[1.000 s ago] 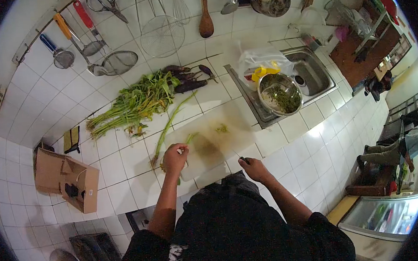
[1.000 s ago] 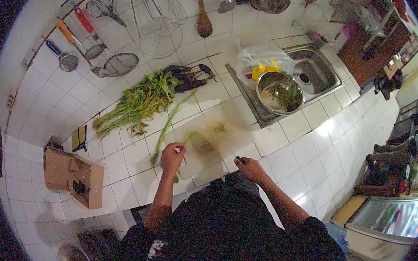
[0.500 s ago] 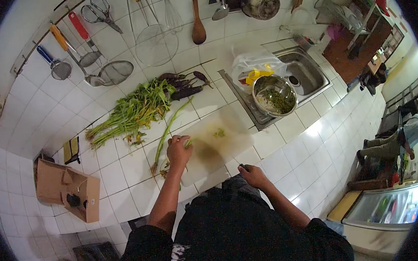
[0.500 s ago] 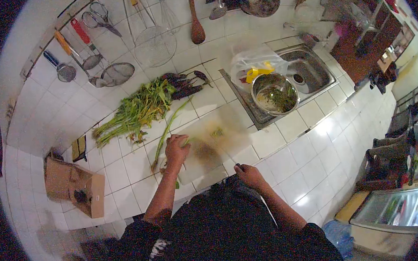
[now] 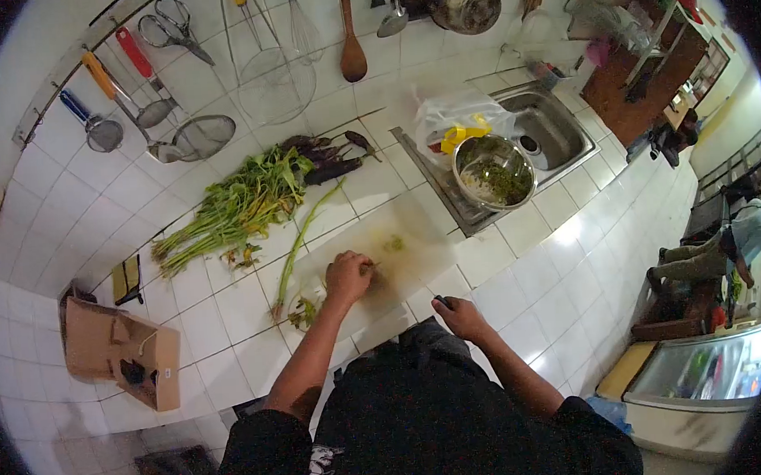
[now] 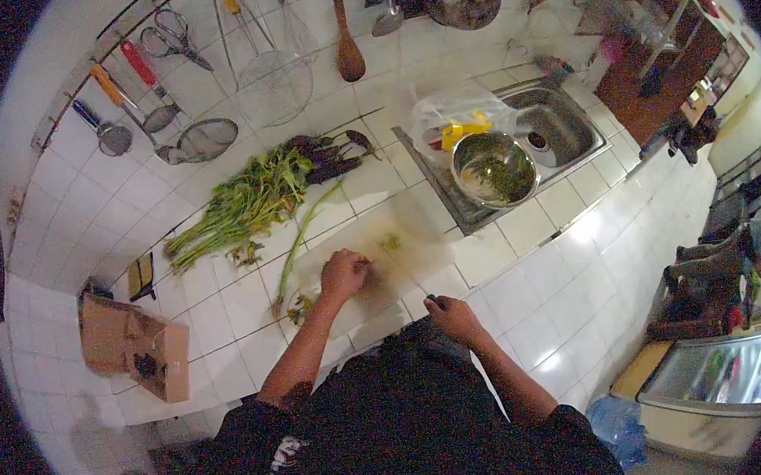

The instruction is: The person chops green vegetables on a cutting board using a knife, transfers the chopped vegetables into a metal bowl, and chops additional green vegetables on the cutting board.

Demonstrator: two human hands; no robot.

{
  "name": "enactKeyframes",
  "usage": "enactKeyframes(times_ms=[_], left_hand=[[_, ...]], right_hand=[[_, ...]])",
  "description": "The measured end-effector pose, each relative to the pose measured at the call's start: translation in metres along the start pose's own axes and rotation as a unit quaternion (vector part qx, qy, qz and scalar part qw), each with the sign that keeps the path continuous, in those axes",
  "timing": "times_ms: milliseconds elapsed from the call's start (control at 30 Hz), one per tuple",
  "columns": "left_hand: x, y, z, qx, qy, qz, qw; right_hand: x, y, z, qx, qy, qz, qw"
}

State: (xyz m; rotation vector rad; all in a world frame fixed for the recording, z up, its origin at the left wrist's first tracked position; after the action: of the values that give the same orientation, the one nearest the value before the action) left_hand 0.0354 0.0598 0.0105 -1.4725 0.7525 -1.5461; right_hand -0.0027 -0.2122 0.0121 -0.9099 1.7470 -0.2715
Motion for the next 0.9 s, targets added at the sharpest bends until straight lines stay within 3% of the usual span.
enactKeyframes(times_ms=[233, 433, 900], left_hand=[[0.004, 0.006, -0.008, 0.059, 0.006, -0.079, 0.995], [-0.002, 0.014, -0.012, 0.085, 0.058, -0.067, 0.992], [0.008, 0.010, -0.015, 0.090, 0.030, -0.025, 0.995]], right_hand=[[0.001, 0.012, 0.000, -0.013, 0.023, -0.010, 1.000], [-0.007, 0.013, -0.006, -0.041, 0.013, -0.034, 0.999], [-0.015, 0.023, 0.006, -0.036, -0.019, -0.042, 0.998]])
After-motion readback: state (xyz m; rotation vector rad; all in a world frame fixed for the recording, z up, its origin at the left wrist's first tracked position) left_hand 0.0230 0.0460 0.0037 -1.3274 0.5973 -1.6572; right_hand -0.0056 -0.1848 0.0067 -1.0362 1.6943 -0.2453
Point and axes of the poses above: each hand's wrist, its own z-axis towards the middle knuckle, its own y-axis out of the palm, x = y × z, the point moved 6 cm from there along z, towards the middle knuckle, and after that the axes turned 6 degrees about x, right-handed, at the moved point
